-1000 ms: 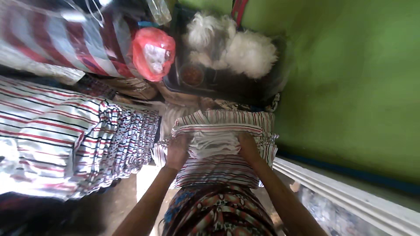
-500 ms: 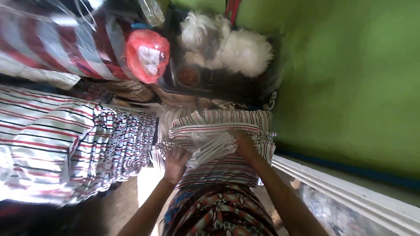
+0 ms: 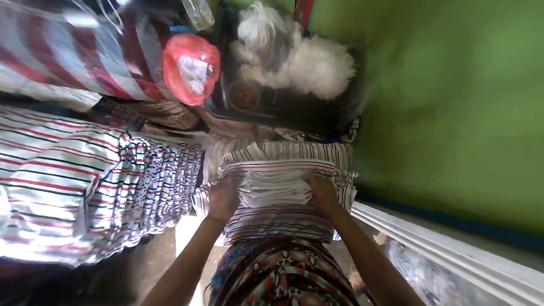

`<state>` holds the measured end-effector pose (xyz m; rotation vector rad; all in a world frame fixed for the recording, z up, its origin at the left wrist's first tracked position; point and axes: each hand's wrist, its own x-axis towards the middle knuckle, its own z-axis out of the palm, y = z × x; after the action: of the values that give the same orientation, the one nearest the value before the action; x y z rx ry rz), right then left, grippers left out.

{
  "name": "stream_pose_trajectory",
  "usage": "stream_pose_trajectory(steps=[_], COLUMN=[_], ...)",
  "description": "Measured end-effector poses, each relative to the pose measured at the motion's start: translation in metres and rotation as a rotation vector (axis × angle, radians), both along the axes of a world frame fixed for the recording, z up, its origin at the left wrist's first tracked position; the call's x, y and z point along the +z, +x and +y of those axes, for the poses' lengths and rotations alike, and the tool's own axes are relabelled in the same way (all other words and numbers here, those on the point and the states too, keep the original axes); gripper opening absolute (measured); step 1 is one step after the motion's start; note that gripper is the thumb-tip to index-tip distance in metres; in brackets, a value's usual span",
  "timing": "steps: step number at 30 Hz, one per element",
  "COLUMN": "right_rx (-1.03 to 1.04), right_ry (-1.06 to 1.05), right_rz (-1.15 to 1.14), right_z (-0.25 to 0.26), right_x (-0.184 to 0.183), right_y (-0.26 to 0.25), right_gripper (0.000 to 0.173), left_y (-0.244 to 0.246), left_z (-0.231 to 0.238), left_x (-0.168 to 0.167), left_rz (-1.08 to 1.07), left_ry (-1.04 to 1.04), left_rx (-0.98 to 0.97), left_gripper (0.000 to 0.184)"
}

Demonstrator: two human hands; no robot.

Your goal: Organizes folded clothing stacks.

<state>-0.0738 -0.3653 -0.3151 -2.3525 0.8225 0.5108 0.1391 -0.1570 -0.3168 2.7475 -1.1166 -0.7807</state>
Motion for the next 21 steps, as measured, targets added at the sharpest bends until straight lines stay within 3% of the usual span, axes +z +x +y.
stream_pose_trajectory(steps=[2,7,9,12,14,17,21], right_rx=[-0.086,-0.095,-0.066,-0.025,-0.017,0.072,0.227], right_ry=[0.028,0.042,0.025,0.019,-0.056,-0.230,-0.066], right_rz=[0.112,0.146,0.177,0.159,-0.026,-0.323,-0.169], right_z=[-0.004,-0.009,-0.008,-0.003,0.007,0.017,0.003], right_x=[0.001,-0.010,-0.011,-0.006,-0.005,-0.018,0.001], right_y=[0.015,0.030,0.029,0.019,0.001,-0.025,-0.029], right_gripper=[0.064,0.054,0.050,0.046,0.038,0.024,0.030], left_y=[0.008,0.013,0.008,-0.009,-0.016,-0.013,0.004], left_z=[-0.011,-0.018,-0.010,0.011,0.027,0.040,0.039], left_x=[0.004,0.005,-0.001,-0.011,-0.019,-0.025,-0.022], left_rz=[0.076,0.134,0.080,-0.058,-0.153,-0.202,-0.150], left_ry=[0.109,0.193,0.109,-0.177,-0.361,-0.475,-0.545], left_rx=[0.004,0.004,-0.006,-0.033,-0.089,-0.221,-0.415], left_gripper=[0.069,0.062,0.057,0.045,0.041,0.039,0.038])
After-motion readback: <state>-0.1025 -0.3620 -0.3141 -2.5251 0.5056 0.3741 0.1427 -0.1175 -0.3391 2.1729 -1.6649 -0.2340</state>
